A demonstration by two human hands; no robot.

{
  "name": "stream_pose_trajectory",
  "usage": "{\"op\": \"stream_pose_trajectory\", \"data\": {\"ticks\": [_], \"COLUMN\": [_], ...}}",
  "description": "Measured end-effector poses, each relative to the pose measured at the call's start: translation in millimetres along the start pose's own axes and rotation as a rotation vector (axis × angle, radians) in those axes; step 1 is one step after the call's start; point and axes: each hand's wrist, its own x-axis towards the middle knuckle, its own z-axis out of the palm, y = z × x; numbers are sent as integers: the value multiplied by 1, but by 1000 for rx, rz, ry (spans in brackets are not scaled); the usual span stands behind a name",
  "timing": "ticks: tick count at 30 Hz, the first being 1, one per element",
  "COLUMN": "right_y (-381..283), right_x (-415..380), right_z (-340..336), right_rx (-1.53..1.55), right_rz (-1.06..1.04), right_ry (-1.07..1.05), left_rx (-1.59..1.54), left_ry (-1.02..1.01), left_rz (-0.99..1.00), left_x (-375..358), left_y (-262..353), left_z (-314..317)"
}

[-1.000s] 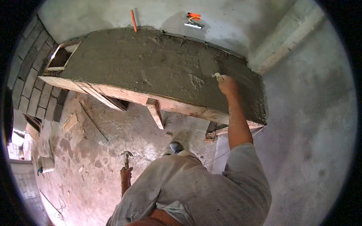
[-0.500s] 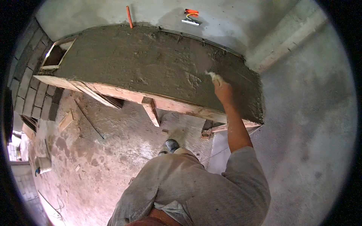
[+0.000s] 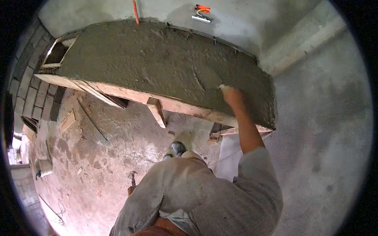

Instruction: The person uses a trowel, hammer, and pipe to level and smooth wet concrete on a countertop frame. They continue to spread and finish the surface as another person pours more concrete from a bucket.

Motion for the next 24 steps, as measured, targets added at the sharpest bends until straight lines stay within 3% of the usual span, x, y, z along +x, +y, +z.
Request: {"op": "stream_pose_trajectory", "data": {"ticks": [3,7,9,10,12,13,15,18,24], "right_y": [1,14,-9,-6,-1,-2,-18,-27,-22], "right_x": [11,21,8,9,13,10,-4,-14,-7], "right_z": [-42,-46,-76,-72,-67,-63,-60,-59,-61], "right_rx": [87,242,614,614,435,434,65,101,111], "right_rz": [109,177,291,299,-18,-16,40,54,6], "right_ry": [-109,-113,-186,-191,128,128,-3,-121,-111], "left_rx": [12,66,53,73,103,107,107,97,77], "left_ry": [-25,-46,-47,-52,-61,-62,-58,-52,-45], "left_rz": [24,-5,-5,-3,1,0,6,11,8], "left_x": [8,4,7,11,12,13,13,11,4], "left_y": [7,21,15,9,7,5,4,1,4], "left_z": [-1,1,1,2,4,5,5,8,10]}}
